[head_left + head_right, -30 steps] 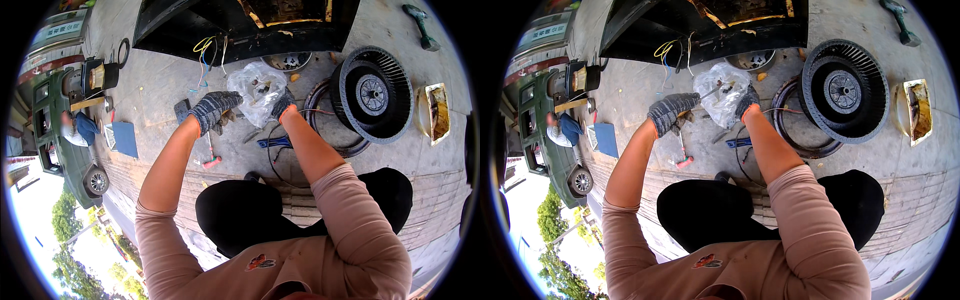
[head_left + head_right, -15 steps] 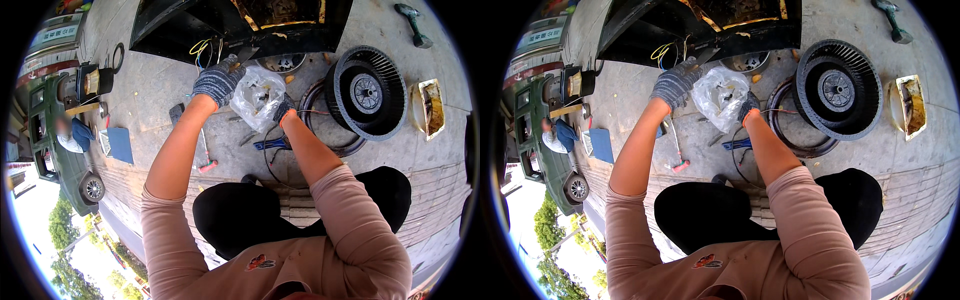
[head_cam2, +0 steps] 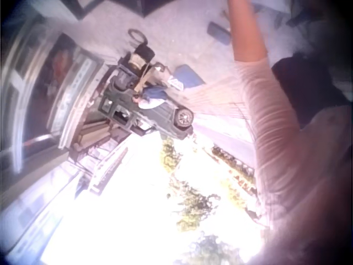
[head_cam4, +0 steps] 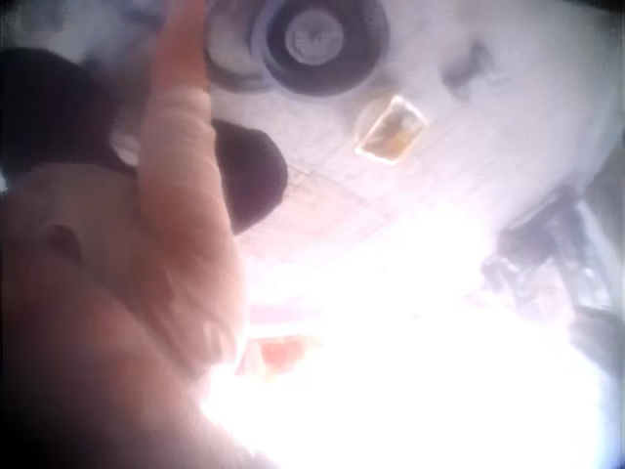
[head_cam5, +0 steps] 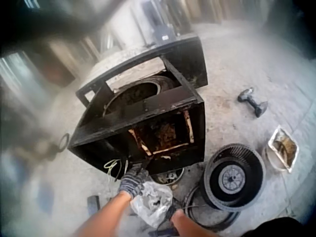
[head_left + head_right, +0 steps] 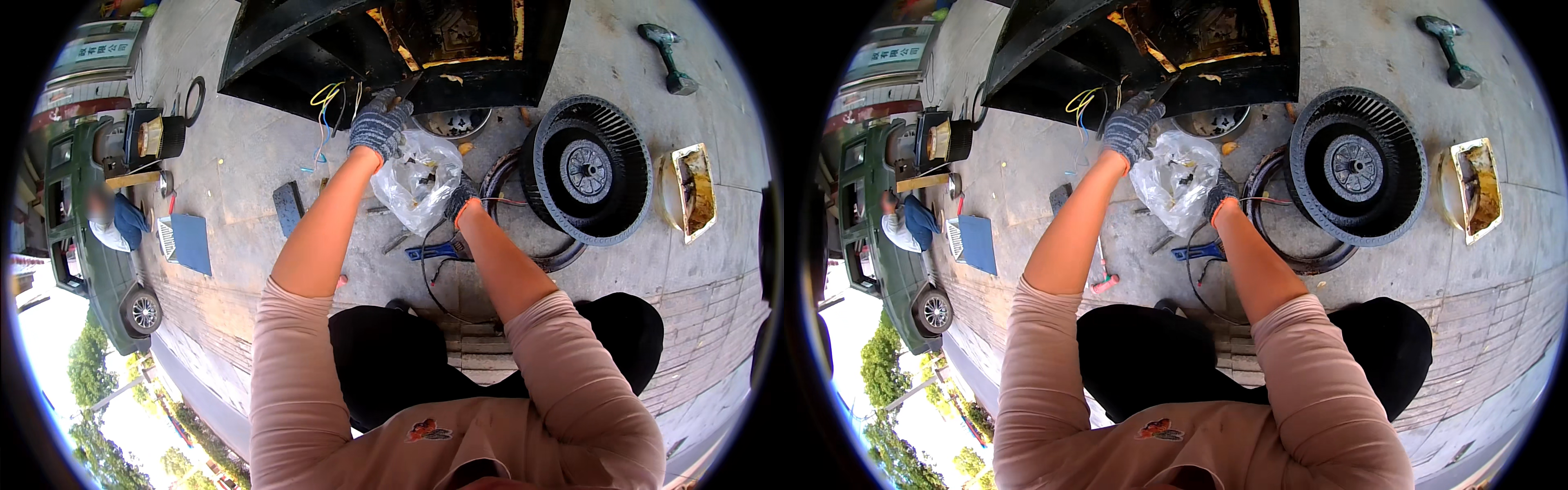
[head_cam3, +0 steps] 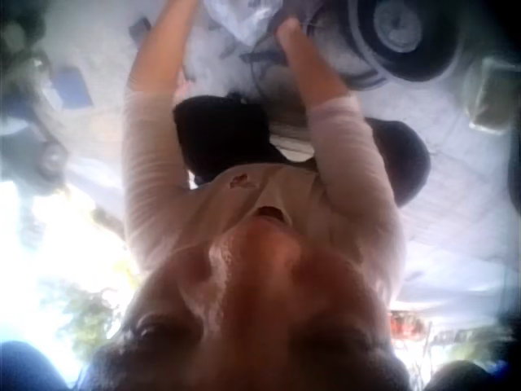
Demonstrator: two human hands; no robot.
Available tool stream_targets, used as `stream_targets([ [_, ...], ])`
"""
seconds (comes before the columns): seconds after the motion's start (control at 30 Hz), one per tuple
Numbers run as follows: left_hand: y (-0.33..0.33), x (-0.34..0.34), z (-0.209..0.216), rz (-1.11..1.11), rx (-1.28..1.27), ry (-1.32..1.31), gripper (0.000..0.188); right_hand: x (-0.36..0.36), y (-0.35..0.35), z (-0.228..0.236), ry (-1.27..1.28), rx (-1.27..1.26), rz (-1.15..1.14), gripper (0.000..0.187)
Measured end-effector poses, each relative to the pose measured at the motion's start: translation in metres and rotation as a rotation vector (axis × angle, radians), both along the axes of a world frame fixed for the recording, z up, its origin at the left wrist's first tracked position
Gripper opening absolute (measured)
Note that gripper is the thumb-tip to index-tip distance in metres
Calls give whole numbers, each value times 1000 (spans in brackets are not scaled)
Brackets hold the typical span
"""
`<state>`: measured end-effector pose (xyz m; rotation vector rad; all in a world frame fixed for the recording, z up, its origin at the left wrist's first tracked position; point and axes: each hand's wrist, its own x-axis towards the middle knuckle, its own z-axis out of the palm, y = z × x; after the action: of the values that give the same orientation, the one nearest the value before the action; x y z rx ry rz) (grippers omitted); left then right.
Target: The person cleans the interior of a disassembled appliance, likely a range hood, by scraping out grease and debris with a putty knife and collecting it in a plastic bag. They work on the main body and a separate circular component, removing yellowish residue and placing it into the bag.
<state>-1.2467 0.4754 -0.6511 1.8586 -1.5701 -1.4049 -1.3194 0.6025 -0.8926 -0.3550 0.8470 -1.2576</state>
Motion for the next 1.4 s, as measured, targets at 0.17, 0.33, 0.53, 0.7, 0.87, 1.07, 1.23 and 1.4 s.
stream_targets([
  [0.17, 54, 73, 28, -268, -430, -431, 55, 6, 8, 61, 1274, -219, 560, 39],
  [0.33, 59, 11, 158, -525, -541, -1057, 43, -17, 9, 22, 881, -68, 361, 41],
  [0.53, 43, 19, 197, -644, -822, -1515, 55, 2, 8, -5, 747, -39, 307, 43],
  [0.7, 10, 44, 195, -720, -982, -1591, 56, 7, 9, -27, 842, -69, 348, 45],
  [0.87, -15, -22, 197, -813, -1114, -1498, 55, -66, -5, -75, 952, -140, 151, 36],
  [1.07, 13, 5, 182, -876, -774, -1722, 52, 9, 15, 33, 158, 232, 282, 35],
  [1.23, 6, -4, 182, -1165, -753, -1713, 30, 15, 18, -6, 849, -77, 583, 34],
  [1.4, 3, -73, 238, -1332, -846, -1663, 22, -37, -9, -82, 895, -25, 184, 36],
])
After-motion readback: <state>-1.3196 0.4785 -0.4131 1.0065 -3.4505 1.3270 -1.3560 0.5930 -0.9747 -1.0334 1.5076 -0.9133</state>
